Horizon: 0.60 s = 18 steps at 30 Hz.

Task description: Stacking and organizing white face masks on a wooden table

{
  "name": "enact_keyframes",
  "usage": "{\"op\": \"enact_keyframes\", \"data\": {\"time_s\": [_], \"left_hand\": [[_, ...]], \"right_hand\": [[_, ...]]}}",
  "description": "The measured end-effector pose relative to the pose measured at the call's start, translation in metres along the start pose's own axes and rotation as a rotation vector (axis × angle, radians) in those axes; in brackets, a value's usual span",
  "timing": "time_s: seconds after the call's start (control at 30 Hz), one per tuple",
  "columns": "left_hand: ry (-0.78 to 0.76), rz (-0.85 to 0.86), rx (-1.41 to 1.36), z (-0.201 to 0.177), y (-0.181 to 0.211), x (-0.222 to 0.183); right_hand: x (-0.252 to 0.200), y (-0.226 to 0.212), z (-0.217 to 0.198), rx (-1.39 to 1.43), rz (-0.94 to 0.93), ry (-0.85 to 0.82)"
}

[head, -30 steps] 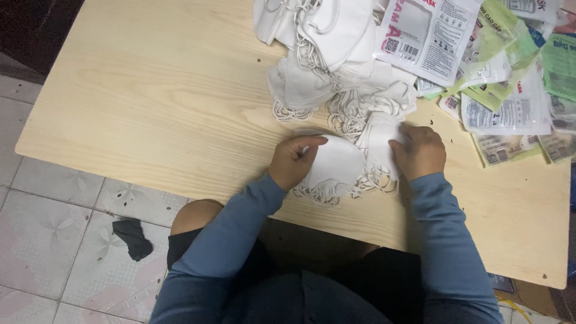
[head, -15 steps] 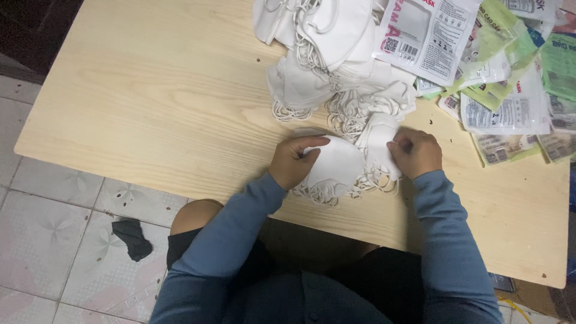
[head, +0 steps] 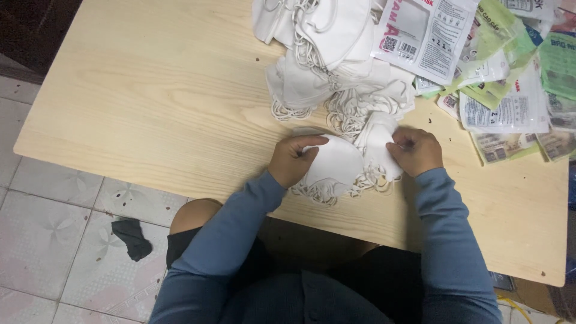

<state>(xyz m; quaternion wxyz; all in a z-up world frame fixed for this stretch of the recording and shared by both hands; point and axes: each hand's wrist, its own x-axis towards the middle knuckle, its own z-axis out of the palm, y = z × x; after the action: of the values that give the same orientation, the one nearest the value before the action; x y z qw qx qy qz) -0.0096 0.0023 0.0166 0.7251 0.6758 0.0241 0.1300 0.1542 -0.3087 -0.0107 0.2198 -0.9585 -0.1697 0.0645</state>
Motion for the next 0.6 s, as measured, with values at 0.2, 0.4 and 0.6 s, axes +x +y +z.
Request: {"op": "enact_keyframes", "data": {"time_s": [0.2,0.4,0.6], "left_hand": [[0.012,-0.061,-0.002,-0.001,0.002,0.000],[0.056,0.001,-0.083,0.004,-0.011,0.001],[0.032,-0.059,-0.235,0.010,0.014,0.003]], "right_hand": [[-0.019,-0.032,-0.031,0.304,0.022,0.091],[-0.021,-0.022,-0.032,1.042,-0.075,0.085],[-0.045,-0.110,-0.030,1.048,-0.173,-0.149]]}}
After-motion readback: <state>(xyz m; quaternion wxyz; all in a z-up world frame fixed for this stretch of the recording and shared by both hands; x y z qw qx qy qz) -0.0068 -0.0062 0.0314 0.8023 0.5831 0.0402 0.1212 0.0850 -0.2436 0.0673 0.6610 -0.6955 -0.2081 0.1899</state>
